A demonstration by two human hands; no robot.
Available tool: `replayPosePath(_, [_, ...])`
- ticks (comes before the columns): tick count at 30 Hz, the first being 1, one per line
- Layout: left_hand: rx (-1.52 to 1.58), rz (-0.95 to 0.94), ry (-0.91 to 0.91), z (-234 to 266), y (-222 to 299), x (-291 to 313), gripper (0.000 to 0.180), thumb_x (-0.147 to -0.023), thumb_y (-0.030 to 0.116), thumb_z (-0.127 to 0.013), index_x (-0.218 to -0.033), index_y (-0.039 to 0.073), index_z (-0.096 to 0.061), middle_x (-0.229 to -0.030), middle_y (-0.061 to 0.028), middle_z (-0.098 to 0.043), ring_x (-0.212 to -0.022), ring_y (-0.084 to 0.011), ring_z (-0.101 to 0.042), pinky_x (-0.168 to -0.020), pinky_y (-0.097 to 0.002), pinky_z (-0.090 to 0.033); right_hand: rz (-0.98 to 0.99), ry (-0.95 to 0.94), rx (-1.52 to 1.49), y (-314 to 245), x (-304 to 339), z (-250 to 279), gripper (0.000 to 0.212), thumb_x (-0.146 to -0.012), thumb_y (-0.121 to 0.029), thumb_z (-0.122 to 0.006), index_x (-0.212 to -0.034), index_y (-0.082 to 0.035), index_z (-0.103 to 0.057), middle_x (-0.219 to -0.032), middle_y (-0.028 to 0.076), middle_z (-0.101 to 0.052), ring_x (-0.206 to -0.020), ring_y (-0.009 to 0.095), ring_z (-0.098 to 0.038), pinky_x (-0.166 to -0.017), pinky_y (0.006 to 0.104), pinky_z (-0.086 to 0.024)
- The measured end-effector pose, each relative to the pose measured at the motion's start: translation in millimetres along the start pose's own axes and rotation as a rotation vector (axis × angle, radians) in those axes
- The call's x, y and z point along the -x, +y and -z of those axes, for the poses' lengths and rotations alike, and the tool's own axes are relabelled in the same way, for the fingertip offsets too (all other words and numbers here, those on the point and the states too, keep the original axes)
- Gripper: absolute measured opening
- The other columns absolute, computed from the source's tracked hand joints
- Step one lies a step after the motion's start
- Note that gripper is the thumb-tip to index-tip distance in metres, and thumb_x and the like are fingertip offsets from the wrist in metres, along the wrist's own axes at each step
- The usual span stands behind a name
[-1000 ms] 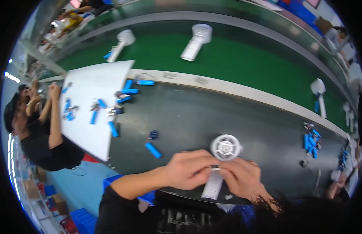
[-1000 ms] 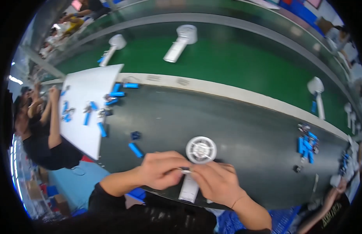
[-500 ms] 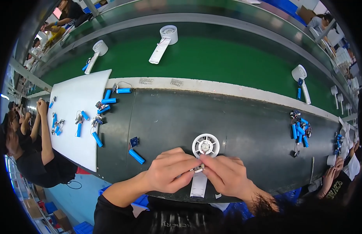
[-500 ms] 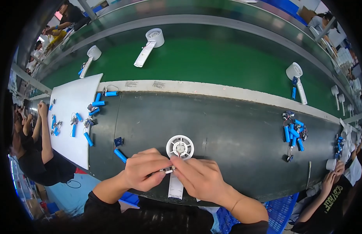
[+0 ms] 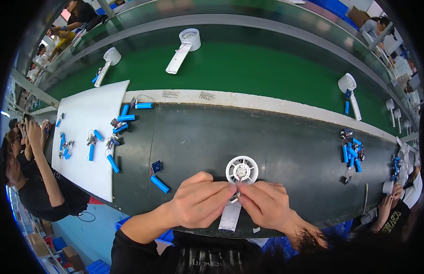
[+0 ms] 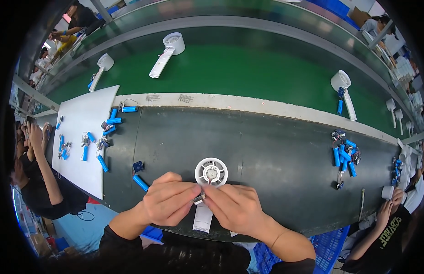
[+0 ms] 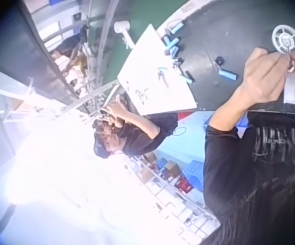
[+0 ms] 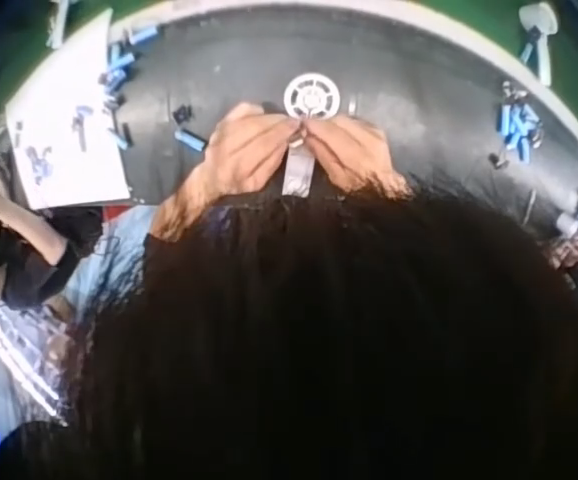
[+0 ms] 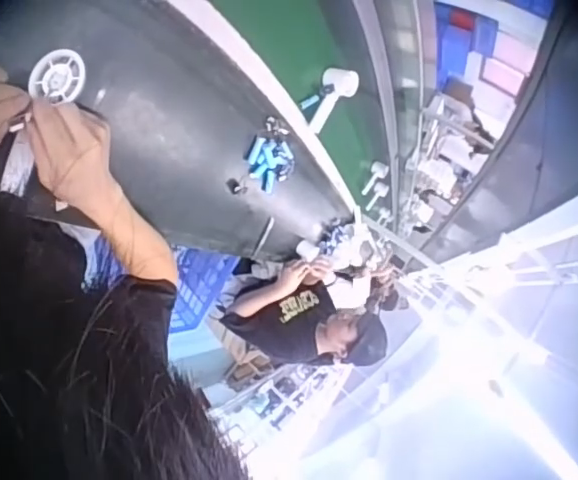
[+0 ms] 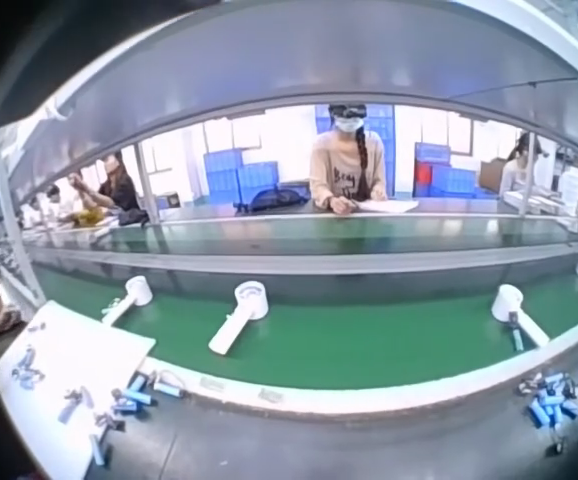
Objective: The person assembles handheld fans along an assembly line by connecting the motor wire connector to the circuit board and positioning the components into the plastic fan casing by hand.
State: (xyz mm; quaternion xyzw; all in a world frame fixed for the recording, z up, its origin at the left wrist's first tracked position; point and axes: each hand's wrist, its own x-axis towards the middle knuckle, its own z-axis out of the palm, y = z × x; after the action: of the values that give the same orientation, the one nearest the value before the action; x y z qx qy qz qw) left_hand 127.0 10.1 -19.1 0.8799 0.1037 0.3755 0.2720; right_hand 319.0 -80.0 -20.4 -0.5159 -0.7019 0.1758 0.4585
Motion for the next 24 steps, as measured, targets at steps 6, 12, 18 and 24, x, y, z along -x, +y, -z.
replayPosePath(6, [-0.080,-0.027,-0.015,0,2,-1,0.040,-0.065,-0.010,-0.067,-0.105,-0.010,-0.068,-0.095,-0.0190,-0.070,-0.066,-0.0259,-0.062,-0.058,-0.0337,-0.046,0.024,0.033,0.057,3,4,-4,0.024,-0.071,0.002,-0.075,-0.094,0.001,-0.069,-0.075,0.009,-0.066,-0.058,0.022,-0.064,-0.052,0.0309,-0.051])
replayPosePath(12, [-0.097,-0.019,-0.007,-4,6,0,0.041,-0.063,-0.010,-0.066,-0.103,-0.011,-0.067,-0.095,-0.0199,-0.070,-0.068,-0.0265,-0.064,-0.058,-0.0339,-0.046,0.030,0.033,0.039,3,6,-7,0.020,-0.069,0.004,-0.073,-0.086,0.000,-0.065,-0.072,0.009,-0.064,-0.055,0.023,-0.062,-0.051,0.0318,-0.050])
replayPosePath(18, [-0.088,-0.045,-0.025,-5,7,-1,0.039,-0.061,-0.009,-0.065,-0.099,-0.013,-0.067,-0.091,-0.0202,-0.069,-0.065,-0.0266,-0.061,-0.058,-0.0345,-0.046,0.021,-0.014,-0.071,8,8,-6,0.015,-0.071,0.003,-0.072,-0.082,-0.002,-0.062,-0.069,0.007,-0.060,-0.051,0.023,-0.058,-0.048,0.0326,-0.047])
replayPosePath(24, [-0.053,-0.034,-0.030,-5,7,-2,0.036,-0.061,-0.009,-0.065,-0.097,-0.012,-0.066,-0.088,-0.0192,-0.069,-0.063,-0.0265,-0.058,-0.058,-0.0345,-0.046,-0.013,-0.070,-0.138,11,7,-3,0.012,-0.075,-0.001,-0.073,-0.081,-0.003,-0.062,-0.068,0.007,-0.058,-0.052,0.023,-0.058,-0.048,0.0328,-0.047])
